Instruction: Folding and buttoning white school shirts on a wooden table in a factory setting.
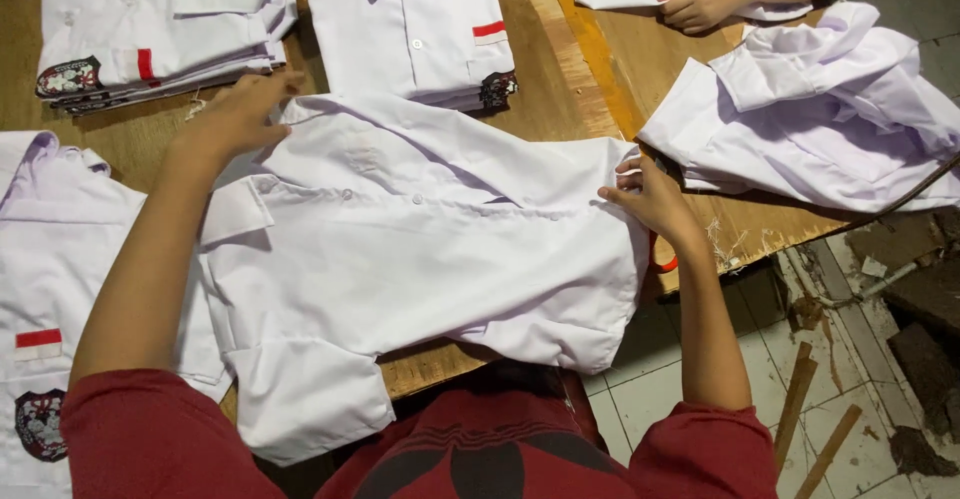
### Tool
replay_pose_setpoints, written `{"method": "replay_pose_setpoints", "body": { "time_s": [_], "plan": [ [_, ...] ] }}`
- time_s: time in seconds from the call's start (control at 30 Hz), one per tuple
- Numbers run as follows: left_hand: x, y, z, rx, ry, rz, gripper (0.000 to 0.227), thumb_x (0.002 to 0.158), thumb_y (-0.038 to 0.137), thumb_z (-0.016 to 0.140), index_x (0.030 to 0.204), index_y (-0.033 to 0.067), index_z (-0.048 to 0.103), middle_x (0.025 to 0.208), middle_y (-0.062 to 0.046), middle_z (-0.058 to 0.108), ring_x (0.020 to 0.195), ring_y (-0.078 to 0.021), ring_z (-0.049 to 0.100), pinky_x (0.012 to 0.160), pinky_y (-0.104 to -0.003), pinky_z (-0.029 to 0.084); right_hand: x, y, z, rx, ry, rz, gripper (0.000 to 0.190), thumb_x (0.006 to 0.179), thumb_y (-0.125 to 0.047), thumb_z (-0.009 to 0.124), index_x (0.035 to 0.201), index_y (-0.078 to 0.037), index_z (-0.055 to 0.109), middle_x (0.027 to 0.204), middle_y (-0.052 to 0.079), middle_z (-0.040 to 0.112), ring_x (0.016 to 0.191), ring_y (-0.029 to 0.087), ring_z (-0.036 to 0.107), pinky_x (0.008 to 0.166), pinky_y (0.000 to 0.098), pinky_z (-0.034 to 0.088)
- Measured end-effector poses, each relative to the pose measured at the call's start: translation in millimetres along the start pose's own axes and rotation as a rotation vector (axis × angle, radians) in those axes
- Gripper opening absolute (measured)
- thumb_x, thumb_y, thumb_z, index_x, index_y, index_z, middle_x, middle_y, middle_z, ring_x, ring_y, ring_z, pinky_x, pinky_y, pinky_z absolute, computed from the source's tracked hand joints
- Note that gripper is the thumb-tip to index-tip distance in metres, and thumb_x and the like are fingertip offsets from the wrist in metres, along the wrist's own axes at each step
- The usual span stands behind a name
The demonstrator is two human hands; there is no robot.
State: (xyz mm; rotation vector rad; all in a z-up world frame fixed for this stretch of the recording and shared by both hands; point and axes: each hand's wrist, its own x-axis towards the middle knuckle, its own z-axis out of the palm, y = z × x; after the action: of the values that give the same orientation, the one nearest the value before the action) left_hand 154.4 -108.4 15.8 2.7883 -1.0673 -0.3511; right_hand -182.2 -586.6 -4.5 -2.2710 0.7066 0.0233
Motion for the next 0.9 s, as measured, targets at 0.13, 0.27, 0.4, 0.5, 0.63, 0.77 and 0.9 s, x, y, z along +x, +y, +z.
{"method": "replay_pose_setpoints", "body": {
  "time_s": [0.13, 0.27, 0.4, 0.5, 0.63, 0.77, 0.9],
  "plan": [
    [30.0, -50.2, 28.8, 0.119, 0.181, 0.156, 0.036, 0.092, 0.038, 0.073, 0.121, 0.0181, 0.068, 0.12, -0.01, 0.066, 0.123, -0.0359, 0.061, 0.095, -0.051, 0.051, 22.2, 18.6, -1.0, 0.093, 0.143, -0.202, 0.038, 0.092, -0.012, 0.078, 0.122, -0.01, 0.055, 0.099, 0.015, 0.074, 0.094, 0.029, 0.071, 0.082, 0.0416, 0.054],
    [0.3, -29.6, -6.8, -0.092, 0.365, 0.211, 0.023, 0.088, 0.002, 0.076, 0.11, 0.0022, 0.071, 0.107, -0.013, 0.056, 0.094, -0.0319, 0.058, 0.07, -0.046, 0.047, 18.1, -15.7, -15.9, 0.385, 0.344, -0.308, 0.011, 0.102, -0.005, 0.044, 0.112, -0.01, 0.044, 0.107, 0.007, 0.054, 0.069, 0.013, 0.051, 0.057, 0.0273, 0.04],
    [-40.4, -10.0, -32.1, 0.157, 0.754, 0.387, 0.022, 0.089, -0.015, 0.077, 0.107, -0.0014, 0.079, 0.101, -0.011, 0.059, 0.082, -0.0232, 0.059, 0.071, -0.035, 0.056, 21.0, -11.4, -31.1, 0.409, 0.479, -0.439, 0.014, 0.103, 0.001, 0.051, 0.114, -0.007, 0.053, 0.109, 0.006, 0.058, 0.103, 0.017, 0.056, 0.092, 0.0279, 0.045],
    [-86.9, 5.3, -31.3, 0.214, 0.707, 0.354, 0.025, 0.096, 0.004, 0.092, 0.093, -0.0045, 0.069, 0.1, -0.015, 0.061, 0.088, -0.0237, 0.058, 0.075, -0.03, 0.06, -5.8, 3.6, -36.2, 0.32, 0.422, -0.415, 0.009, 0.105, -0.004, 0.055, 0.113, -0.005, 0.06, 0.109, 0.007, 0.062, 0.105, 0.017, 0.058, 0.088, 0.0273, 0.045],
    [-142.1, 27.7, -13.7, -0.017, 0.536, 0.391, 0.028, 0.084, 0.008, 0.087, 0.11, 0.0113, 0.08, 0.094, -0.01, 0.062, 0.082, -0.0235, 0.057, 0.062, -0.035, 0.046, -71.5, 1.0, -32.0, 0.282, 0.262, -0.203, 0.023, 0.102, -0.017, 0.059, 0.12, -0.003, 0.058, 0.117, 0.01, 0.062, 0.108, 0.021, 0.058, 0.093, 0.0316, 0.048],
    [-153.7, 31.2, 7.5, -0.184, 0.253, 0.228, 0.027, 0.091, 0.019, 0.066, 0.112, 0.0261, 0.081, 0.104, -0.004, 0.054, 0.098, -0.026, 0.053, 0.088, -0.042, 0.041, -103.9, 9.0, -12.4, 0.264, 0.131, 0.098, 0.037, 0.094, -0.018, 0.068, 0.126, -0.006, 0.053, 0.114, 0.01, 0.058, 0.1, 0.02, 0.061, 0.054, 0.033, 0.054],
    [-142.4, 41.3, 9.6, -0.182, 0.177, 0.15, 0.025, 0.086, 0.048, 0.072, 0.097, 0.0277, 0.081, 0.11, -0.001, 0.055, 0.105, -0.0193, 0.057, 0.105, -0.049, 0.034, -130.3, -0.2, 1.7, 0.034, 0.043, 0.273, 0.058, 0.094, -0.048, 0.058, 0.132, -0.004, 0.056, 0.107, 0.01, 0.067, 0.098, 0.023, 0.065, 0.086, 0.038, 0.049]
  ]
}}
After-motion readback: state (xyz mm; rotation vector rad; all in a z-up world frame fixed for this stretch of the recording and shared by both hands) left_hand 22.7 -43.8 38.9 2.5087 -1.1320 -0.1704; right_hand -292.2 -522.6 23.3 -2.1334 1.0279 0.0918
